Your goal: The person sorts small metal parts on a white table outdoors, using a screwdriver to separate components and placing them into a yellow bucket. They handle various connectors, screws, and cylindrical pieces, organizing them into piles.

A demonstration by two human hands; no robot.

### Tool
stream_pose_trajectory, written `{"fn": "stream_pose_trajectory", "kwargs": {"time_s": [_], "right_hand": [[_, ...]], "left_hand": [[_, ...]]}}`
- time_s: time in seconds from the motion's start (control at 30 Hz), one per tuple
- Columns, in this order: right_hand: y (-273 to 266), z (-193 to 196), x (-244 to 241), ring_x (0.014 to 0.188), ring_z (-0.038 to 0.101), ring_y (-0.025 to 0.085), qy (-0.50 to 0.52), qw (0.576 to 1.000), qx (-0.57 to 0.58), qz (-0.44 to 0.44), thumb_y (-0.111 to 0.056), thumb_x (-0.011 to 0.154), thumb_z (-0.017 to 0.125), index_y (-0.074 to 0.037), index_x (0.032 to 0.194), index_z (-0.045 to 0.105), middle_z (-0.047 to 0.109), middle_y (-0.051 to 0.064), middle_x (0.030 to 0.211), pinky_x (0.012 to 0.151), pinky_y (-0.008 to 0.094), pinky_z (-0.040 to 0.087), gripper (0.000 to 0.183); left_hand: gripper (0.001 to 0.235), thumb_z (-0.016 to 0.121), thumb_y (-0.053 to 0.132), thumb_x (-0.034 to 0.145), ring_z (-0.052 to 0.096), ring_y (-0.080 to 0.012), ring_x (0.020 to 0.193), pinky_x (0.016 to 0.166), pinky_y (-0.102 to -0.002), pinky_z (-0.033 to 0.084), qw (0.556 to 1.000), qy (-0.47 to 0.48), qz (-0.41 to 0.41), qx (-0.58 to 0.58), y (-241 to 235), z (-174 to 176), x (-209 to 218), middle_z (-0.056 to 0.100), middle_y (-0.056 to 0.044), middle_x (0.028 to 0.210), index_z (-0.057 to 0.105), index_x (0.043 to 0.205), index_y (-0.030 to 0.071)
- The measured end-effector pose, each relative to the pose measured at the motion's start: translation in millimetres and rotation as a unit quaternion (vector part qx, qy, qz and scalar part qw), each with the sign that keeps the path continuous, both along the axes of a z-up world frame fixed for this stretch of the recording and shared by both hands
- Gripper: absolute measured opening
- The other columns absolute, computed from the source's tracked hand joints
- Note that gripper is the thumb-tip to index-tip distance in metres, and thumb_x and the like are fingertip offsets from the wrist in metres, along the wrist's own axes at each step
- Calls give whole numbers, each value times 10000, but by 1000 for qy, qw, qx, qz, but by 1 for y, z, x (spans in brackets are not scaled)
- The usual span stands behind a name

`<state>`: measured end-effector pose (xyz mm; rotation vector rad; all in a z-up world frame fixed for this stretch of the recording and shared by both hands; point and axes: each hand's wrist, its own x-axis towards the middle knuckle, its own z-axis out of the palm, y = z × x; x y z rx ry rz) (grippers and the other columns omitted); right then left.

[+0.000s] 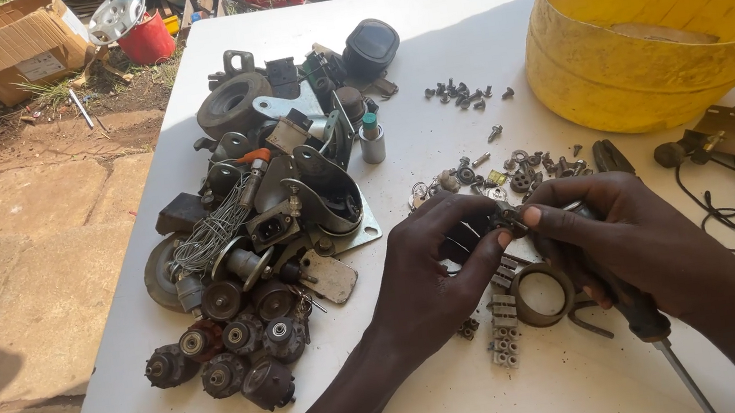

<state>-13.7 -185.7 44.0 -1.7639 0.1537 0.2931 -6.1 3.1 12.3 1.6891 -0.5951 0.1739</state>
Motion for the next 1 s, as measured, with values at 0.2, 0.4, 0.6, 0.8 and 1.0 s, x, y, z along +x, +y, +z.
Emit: {"fn": "stream_pose_trajectory", "kwargs": {"time_s": [0.2, 0.4, 0.6, 0.8, 1.0], "right_hand": [[0, 6, -1, 370, 452, 199, -28, 999, -28, -9, -65, 870, 751, 38, 842, 747, 515, 142, 484, 320, 305, 382, 107], [0, 6, -2, 371, 452, 208, -38, 995, -86, -38, 14, 812, 810, 4, 754, 660, 513, 145, 467, 336, 326, 366, 162], [2, 8, 1, 376, 491, 238, -36, 991, -110, -68, -4, 858, 755, -1, 770, 625, 489, 144, 550, 341, 340, 414, 157], [3, 11, 1, 343, 441, 243, -17, 994, -79, -79, -94, 894, 712, 6, 928, 737, 479, 155, 469, 327, 335, 342, 108], [4, 13, 2, 357, 441, 241, 3, 995, -66, -70, -109, 898, 712, -9, 961, 769, 536, 164, 542, 334, 319, 321, 131]], "left_hand": [[161, 675, 180, 880, 652, -118, 769, 615, -244, 560, 996, 83, -4, -45, -3, 2, 0, 693, -45, 896, 684, 1004, 79], [236, 663, 133, 887, 632, -135, 776, 623, -259, 560, 999, 39, -10, -10, -3, 0, -3, 655, -57, 905, 638, 1115, 80], [151, 627, 89, 898, 624, -129, 757, 568, -229, 548, 999, 40, 24, -28, 1, 7, 2, 625, -50, 929, 680, 1037, 65], [170, 606, 171, 913, 648, -114, 802, 624, -236, 518, 994, 96, 33, -38, 0, 1, 5, 688, -10, 1008, 686, 1038, 88], [232, 590, 141, 956, 629, -135, 662, 551, -254, 543, 976, 171, -18, -135, 1, -9, 11, 680, -61, 829, 702, 1109, 8]]}}
